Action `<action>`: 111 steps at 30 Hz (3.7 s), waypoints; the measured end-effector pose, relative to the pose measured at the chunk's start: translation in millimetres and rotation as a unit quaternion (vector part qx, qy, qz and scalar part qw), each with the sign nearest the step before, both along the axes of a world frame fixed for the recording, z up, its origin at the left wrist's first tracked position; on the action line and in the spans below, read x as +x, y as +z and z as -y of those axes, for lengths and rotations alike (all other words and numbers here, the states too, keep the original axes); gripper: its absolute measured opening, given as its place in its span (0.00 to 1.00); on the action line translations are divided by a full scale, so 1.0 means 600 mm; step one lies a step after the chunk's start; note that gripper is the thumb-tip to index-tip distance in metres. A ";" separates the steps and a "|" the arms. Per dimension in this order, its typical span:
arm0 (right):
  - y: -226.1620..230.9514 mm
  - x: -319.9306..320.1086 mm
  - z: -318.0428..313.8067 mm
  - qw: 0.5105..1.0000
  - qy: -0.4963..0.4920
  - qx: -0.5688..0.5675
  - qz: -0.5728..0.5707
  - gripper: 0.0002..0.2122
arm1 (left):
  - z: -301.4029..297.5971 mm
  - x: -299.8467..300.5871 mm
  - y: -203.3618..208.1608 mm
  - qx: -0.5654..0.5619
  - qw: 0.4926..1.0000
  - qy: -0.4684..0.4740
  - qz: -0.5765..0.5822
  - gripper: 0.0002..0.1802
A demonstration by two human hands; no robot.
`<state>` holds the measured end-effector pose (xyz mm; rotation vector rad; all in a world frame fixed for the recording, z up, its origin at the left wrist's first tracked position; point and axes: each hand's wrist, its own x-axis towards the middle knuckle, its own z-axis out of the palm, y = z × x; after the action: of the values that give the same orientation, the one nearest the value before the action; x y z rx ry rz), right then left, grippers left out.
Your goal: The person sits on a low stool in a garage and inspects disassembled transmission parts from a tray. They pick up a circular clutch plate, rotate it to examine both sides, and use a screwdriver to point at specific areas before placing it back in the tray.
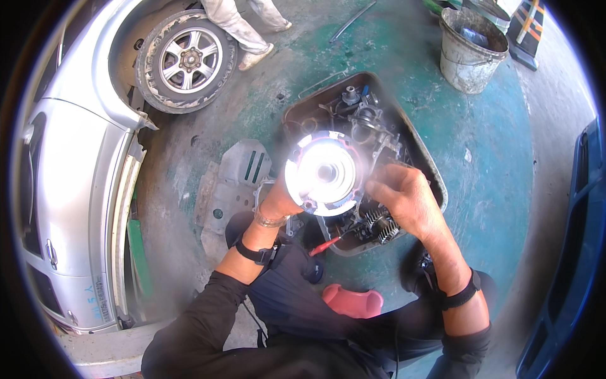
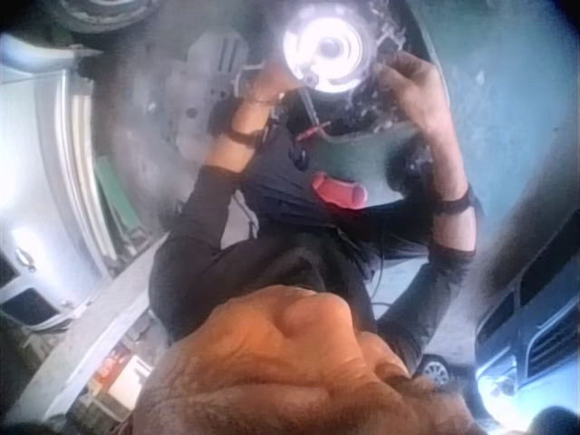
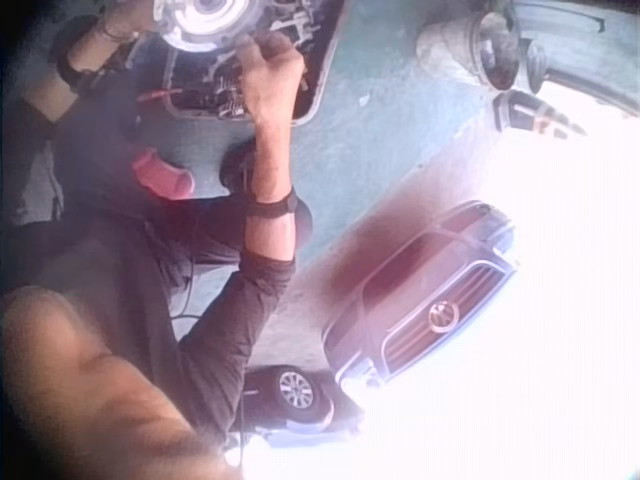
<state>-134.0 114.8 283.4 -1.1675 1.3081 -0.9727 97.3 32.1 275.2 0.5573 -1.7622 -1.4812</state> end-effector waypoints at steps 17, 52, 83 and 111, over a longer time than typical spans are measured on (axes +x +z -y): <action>0.010 -0.003 0.000 0.997 -0.042 -0.001 0.061 0.07 | -0.016 0.004 0.018 0.023 0.998 -0.043 0.027 0.27; 0.028 0.054 -0.028 0.962 0.066 -0.256 -0.074 0.08 | -0.013 -0.010 -0.008 0.024 0.981 -0.140 0.132 0.34; 0.034 0.063 -0.036 0.942 0.114 -0.285 -0.132 0.12 | -0.017 -0.010 -0.006 0.025 0.991 -0.103 0.079 0.26; 0.029 0.050 -0.025 0.991 0.051 -0.095 -0.075 0.07 | -0.022 -0.024 -0.012 -0.066 0.974 -0.114 0.183 0.29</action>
<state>-104.2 129.5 301.0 -1.4637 1.2804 -0.9646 82.7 45.1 268.2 0.6050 -2.2589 -1.4664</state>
